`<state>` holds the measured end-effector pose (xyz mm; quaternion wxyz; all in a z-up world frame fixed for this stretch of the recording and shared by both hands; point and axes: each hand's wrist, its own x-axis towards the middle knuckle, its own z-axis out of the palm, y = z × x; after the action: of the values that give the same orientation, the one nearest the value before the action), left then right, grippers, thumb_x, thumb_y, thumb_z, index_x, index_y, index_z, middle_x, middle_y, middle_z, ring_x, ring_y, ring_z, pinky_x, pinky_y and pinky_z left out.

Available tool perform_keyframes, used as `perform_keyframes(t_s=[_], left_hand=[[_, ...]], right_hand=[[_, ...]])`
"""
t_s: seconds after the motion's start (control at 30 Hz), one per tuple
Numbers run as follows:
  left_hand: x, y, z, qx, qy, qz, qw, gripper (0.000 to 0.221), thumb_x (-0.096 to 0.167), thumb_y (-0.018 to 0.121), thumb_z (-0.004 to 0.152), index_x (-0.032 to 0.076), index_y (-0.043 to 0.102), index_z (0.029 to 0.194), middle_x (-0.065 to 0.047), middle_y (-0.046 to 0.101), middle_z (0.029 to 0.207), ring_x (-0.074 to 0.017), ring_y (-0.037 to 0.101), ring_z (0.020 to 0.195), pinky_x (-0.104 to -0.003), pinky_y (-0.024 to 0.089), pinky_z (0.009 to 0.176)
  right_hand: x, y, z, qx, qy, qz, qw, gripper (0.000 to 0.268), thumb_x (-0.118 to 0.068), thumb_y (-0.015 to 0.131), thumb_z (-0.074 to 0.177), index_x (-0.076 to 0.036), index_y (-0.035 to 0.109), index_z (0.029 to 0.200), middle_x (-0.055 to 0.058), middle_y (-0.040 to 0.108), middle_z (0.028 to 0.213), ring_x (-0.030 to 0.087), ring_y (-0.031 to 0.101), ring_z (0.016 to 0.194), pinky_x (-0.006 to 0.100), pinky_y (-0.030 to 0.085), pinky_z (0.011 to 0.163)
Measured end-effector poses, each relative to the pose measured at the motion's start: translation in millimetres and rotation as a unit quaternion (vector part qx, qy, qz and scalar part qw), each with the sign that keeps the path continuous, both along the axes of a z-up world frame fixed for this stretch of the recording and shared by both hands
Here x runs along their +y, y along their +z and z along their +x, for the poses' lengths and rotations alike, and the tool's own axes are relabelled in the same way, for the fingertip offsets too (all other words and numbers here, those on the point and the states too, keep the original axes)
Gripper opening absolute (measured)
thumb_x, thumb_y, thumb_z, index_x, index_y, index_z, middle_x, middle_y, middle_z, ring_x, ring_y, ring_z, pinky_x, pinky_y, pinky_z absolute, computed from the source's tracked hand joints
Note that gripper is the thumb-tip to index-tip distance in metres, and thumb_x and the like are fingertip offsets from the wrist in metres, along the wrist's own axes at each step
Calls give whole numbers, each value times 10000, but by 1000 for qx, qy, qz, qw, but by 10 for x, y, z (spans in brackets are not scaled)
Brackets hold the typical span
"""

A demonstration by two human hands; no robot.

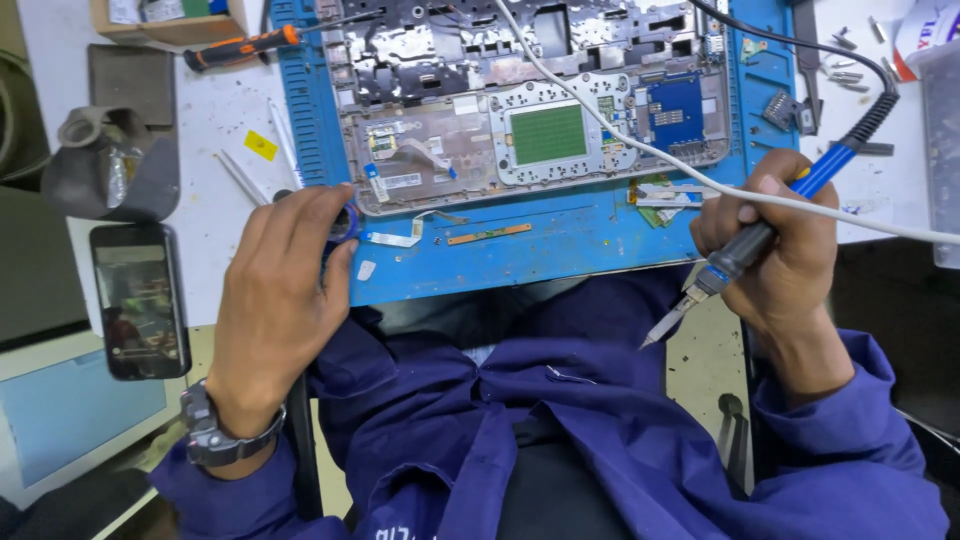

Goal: Soldering a flexible ribbon cable or small circuit board onto a laptop component using a soldering iron and solder wire.

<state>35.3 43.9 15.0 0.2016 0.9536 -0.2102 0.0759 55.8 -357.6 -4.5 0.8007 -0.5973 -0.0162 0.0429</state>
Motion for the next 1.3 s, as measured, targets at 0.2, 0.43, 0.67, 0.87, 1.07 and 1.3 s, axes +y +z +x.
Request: perform_keyframes(t_s=[0.2,0.43,0.67,0.87,1.07,1.3], left_hand=[[-32,-14,-17,7,-8,-11,1000,377,104,621,1046,-7,548,1399,-191,620,1262,-377,586,1091,-495,509,910],[-40,-16,-41,27,-5,-30,999,477,98,704,973,28,537,1414,-147,651,1270,-340,609,1108,-457,530,919],[28,161,-101,14,-8,-37,999,534,193,701,1015,45,480,1478,-166,614,1376,-365,604,1212,-484,525,1011],[19,474,-253,-126,21,-72,989,215,30,735,1034,-30,660,1227,-180,726,1183,-344,703,1064,-440,563,930],[-354,213,-208,-164,-48,-52,984,110,-12,720,1007,-28,700,1114,-165,687,1029,-311,611,821,-414,536,729],[-754,-99,33,-247,-29,145,958,99,46,672,1025,66,713,1112,-42,646,975,-177,580,809,-277,523,720]], right_hand=[[-33,-34,-16,0,12,-49,999,302,-315,532,1074,-192,437,815,39,328,527,136,239,450,326,215,518],[-20,-23,0,-13,42,-42,998,300,-370,567,1066,-218,471,826,29,305,508,127,245,431,303,200,498],[-98,-129,-21,-11,38,-53,998,192,-270,495,1052,-225,449,872,37,315,527,131,249,454,300,217,513],[-143,-193,-26,12,29,-60,998,192,-235,447,1063,-212,415,875,60,309,536,154,211,471,319,211,540],[-33,-111,-24,5,29,-49,998,221,-271,497,1062,-207,430,861,57,310,524,143,238,453,306,213,525],[65,-37,-15,-1,37,-35,999,278,-304,530,1068,-180,436,837,50,295,513,137,223,421,305,202,498]])
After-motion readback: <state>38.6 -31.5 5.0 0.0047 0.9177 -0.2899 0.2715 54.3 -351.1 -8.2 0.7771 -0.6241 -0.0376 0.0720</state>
